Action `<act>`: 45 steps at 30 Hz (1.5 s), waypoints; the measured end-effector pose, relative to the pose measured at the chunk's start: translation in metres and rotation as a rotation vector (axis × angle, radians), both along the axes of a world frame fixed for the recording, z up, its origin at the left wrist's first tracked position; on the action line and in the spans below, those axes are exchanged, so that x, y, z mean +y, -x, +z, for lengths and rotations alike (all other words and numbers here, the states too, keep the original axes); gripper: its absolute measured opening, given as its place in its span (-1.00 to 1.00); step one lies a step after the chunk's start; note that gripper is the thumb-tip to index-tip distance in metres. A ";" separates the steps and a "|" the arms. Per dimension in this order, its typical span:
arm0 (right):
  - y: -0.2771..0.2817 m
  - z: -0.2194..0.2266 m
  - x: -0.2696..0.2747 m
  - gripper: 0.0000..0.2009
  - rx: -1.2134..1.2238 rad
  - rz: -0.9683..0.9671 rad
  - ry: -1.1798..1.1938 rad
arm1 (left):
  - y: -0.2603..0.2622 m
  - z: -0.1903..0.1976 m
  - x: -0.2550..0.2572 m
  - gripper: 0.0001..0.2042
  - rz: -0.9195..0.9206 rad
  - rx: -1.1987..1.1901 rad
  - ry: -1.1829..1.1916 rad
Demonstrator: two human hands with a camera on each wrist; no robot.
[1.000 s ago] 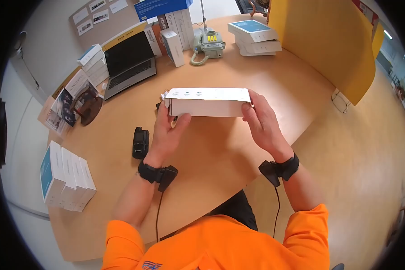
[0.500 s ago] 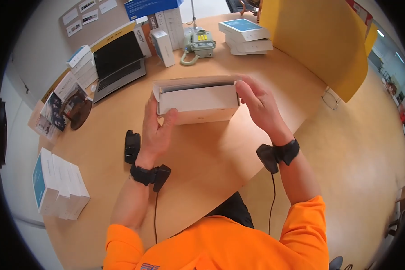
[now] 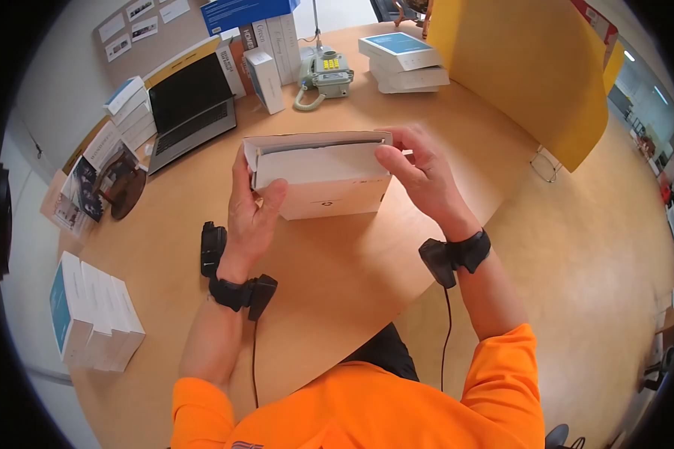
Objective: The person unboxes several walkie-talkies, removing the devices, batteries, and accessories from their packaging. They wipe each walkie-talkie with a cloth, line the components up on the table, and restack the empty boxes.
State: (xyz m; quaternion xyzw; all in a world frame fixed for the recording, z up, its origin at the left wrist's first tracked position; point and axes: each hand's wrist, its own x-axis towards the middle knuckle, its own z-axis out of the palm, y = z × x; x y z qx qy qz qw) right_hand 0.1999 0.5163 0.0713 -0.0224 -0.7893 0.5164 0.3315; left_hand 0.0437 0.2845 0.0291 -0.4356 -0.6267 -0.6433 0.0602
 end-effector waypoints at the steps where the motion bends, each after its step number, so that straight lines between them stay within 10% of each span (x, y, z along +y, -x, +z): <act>1: 0.000 0.002 -0.003 -0.70 0.023 0.007 -0.002 | 0.001 0.000 -0.002 -0.20 -0.003 -0.018 0.018; 22: -0.013 -0.011 -0.006 -0.65 -0.007 0.182 0.183 | -0.002 0.007 -0.008 -0.69 -0.122 -0.128 -0.061; 28: -0.014 0.041 -0.038 -0.45 -0.051 -0.159 -0.930 | -0.016 0.003 -0.007 -0.70 -0.117 -0.092 -0.026; 45: 0.044 -0.068 0.101 -0.44 -0.136 -0.244 -1.154 | 0.010 -0.020 -0.137 -0.48 0.566 -0.130 0.524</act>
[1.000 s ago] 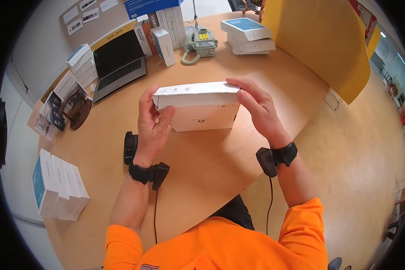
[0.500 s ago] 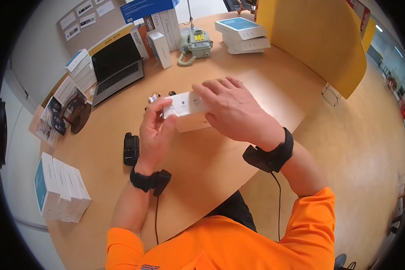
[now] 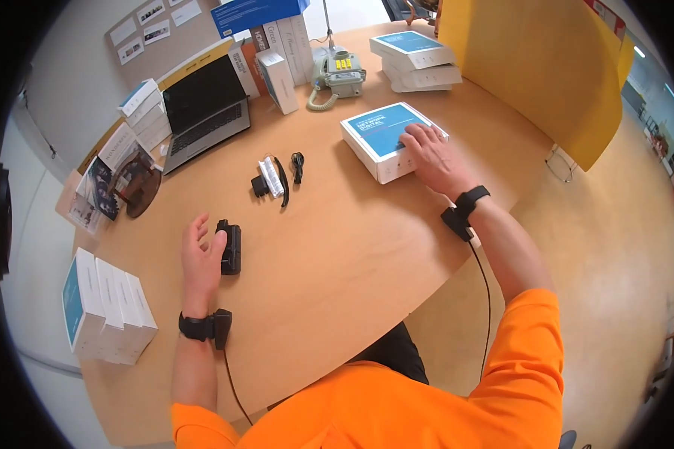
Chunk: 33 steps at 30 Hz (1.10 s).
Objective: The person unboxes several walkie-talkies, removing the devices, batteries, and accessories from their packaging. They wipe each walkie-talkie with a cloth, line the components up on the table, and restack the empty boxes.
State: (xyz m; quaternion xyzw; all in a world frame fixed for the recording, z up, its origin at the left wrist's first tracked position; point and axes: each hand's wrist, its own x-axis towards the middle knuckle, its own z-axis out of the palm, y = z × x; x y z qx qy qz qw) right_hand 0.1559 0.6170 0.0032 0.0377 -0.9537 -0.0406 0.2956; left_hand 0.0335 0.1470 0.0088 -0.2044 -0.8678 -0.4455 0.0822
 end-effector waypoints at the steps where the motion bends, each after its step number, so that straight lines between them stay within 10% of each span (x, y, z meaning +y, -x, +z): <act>1: -0.002 0.004 -0.004 -0.41 -0.034 -0.018 -0.024 | 0.000 -0.001 0.001 -0.45 0.004 -0.006 0.038; 10: 0.002 0.042 -0.011 -0.05 -0.584 -0.212 0.236 | 0.000 -0.010 0.014 -0.32 -0.014 0.037 0.224; 15: -0.005 0.034 -0.011 -0.02 -0.368 -0.224 0.106 | -0.007 0.001 0.020 -0.38 -0.014 0.343 0.176; 23: -0.030 -0.001 0.024 0.12 -0.328 -0.281 0.617 | -0.026 0.016 0.135 -0.30 -0.546 0.057 0.113; 33: -0.041 0.008 0.020 -0.33 -0.272 -0.257 0.799 | -0.010 -0.033 0.270 -0.36 -0.532 0.260 0.286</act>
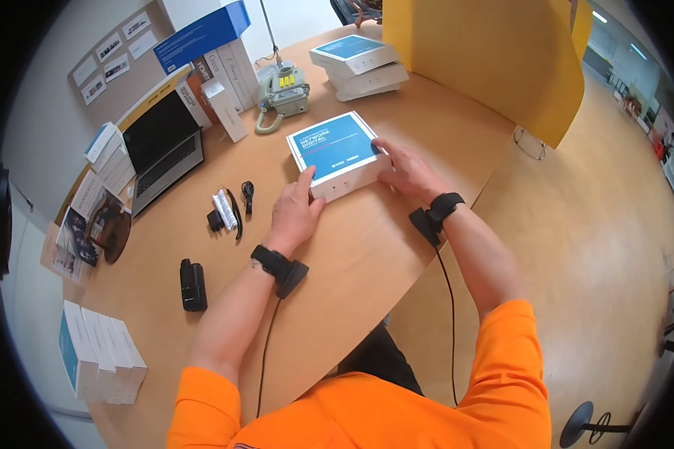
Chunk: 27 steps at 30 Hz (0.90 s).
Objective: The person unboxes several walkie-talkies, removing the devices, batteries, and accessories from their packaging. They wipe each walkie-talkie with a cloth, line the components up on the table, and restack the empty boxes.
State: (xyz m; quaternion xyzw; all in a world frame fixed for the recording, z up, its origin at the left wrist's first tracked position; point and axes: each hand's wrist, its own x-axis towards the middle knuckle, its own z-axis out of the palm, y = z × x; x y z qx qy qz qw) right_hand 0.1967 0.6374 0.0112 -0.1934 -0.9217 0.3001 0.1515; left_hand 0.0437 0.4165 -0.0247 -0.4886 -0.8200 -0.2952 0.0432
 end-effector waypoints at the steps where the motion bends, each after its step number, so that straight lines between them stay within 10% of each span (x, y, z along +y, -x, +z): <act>1: 0.004 0.001 0.002 -0.35 -0.005 -0.006 0.009 | 0.003 -0.001 0.002 -0.38 0.010 0.017 0.001; 11: 0.016 -0.019 0.018 -0.28 0.020 -0.042 -0.132 | -0.005 0.020 -0.038 -0.39 0.005 -0.005 -0.046; 12: 0.015 -0.036 0.030 -0.24 0.311 0.123 -0.216 | -0.007 0.026 -0.056 -0.37 -0.015 0.014 -0.076; 16: -0.017 0.005 -0.020 -0.36 0.347 -0.066 -0.079 | 0.003 0.054 -0.184 -0.38 0.276 0.024 -0.084; 20: 0.001 0.031 -0.101 -0.59 0.396 0.205 0.054 | 0.009 0.047 -0.255 -0.37 0.633 0.093 0.134; 27: 0.075 0.039 -0.262 -0.75 0.224 0.623 0.300 | 0.016 0.018 -0.280 -0.45 0.495 -0.653 -0.361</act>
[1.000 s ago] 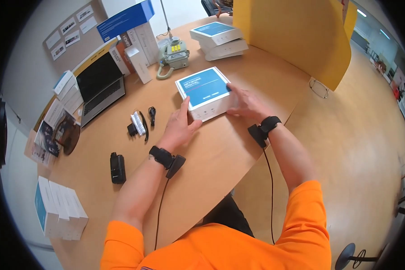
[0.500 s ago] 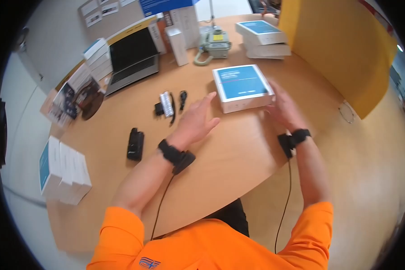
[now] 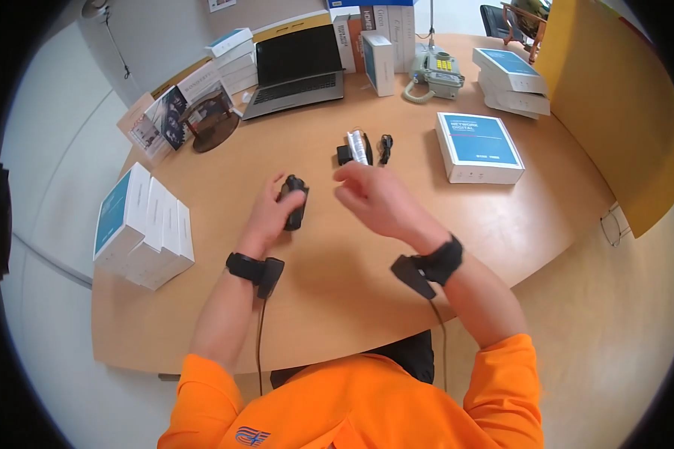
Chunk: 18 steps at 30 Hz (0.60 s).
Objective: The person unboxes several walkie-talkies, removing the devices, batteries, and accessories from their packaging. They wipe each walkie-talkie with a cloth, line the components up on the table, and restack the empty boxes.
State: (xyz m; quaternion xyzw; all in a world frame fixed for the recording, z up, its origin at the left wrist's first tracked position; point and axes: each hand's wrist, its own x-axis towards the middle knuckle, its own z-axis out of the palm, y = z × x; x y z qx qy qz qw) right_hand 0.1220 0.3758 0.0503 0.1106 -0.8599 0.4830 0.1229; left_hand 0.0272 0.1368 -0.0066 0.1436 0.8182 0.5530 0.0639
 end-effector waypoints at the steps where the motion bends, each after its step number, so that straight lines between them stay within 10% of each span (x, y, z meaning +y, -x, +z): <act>1: 0.008 -0.002 -0.015 -0.74 -0.100 0.039 0.084 | 0.010 -0.010 -0.011 -0.47 -0.034 -0.212 -0.364; 5: 0.038 -0.022 -0.063 -0.73 -0.520 0.159 0.365 | 0.007 -0.008 -0.031 -0.58 -0.050 -0.558 -1.229; 18: 0.049 -0.067 -0.112 -0.74 -0.722 0.289 0.784 | 0.016 -0.029 -0.025 -0.27 0.072 -0.692 -1.252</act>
